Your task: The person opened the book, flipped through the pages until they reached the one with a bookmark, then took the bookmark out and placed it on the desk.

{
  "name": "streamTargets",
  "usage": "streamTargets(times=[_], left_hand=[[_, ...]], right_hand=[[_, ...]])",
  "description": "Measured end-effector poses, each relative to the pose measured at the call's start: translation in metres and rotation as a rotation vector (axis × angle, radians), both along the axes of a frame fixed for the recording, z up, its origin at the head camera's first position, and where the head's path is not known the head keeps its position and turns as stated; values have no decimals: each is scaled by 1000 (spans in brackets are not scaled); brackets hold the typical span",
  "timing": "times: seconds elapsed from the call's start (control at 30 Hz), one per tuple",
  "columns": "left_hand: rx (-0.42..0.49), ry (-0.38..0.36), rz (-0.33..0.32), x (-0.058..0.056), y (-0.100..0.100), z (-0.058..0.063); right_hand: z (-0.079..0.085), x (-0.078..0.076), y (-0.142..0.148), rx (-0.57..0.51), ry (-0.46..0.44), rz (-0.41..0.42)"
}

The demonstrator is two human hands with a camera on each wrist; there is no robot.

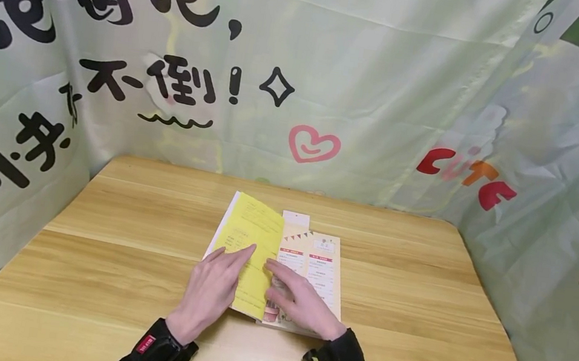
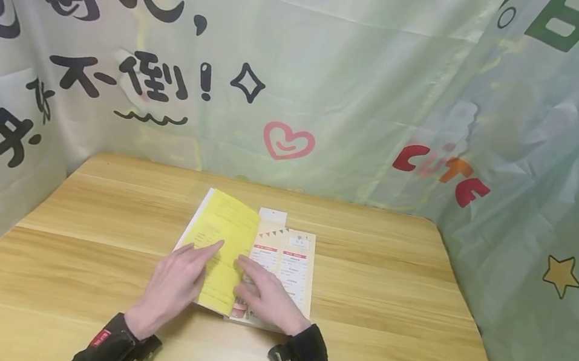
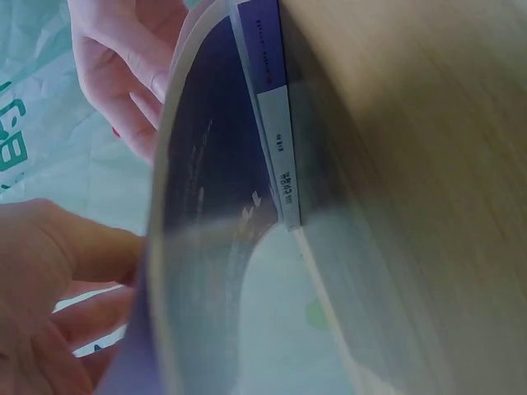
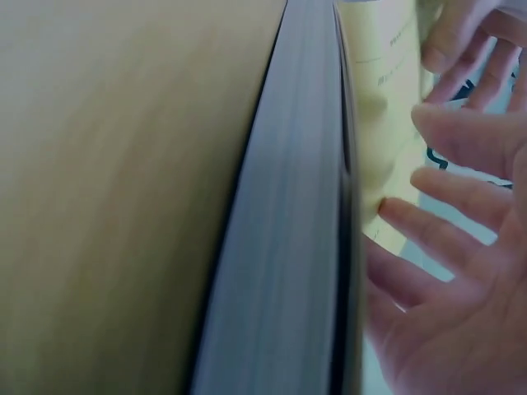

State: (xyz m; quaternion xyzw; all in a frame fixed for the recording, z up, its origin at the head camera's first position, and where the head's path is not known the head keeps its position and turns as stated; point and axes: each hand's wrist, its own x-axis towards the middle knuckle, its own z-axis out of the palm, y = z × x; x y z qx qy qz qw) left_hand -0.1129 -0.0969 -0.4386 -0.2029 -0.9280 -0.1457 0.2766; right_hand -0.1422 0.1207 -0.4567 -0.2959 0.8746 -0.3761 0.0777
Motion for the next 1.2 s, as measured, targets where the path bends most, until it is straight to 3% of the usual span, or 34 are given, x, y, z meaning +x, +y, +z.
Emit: streamTargets(times=[0.33,0.63,0.73,0.93,1.2], left_hand=[[-32,-182,-39,1,4,-10],[-3,-434,-109,-1,11,-16],[-4,-450,-125,-2,12,-17],[-31,-401,-211,-2,15,-17],[-102,-473,-291,0,23,-13]], right_hand=[[-5,-3,7,-18,-98,57],[-6,-6,15,-68,-200,78],[-6,-6,20,-71,-198,68],[-8,-8,32,-39,-197,23],[-4,-7,42,46,-142,-4]])
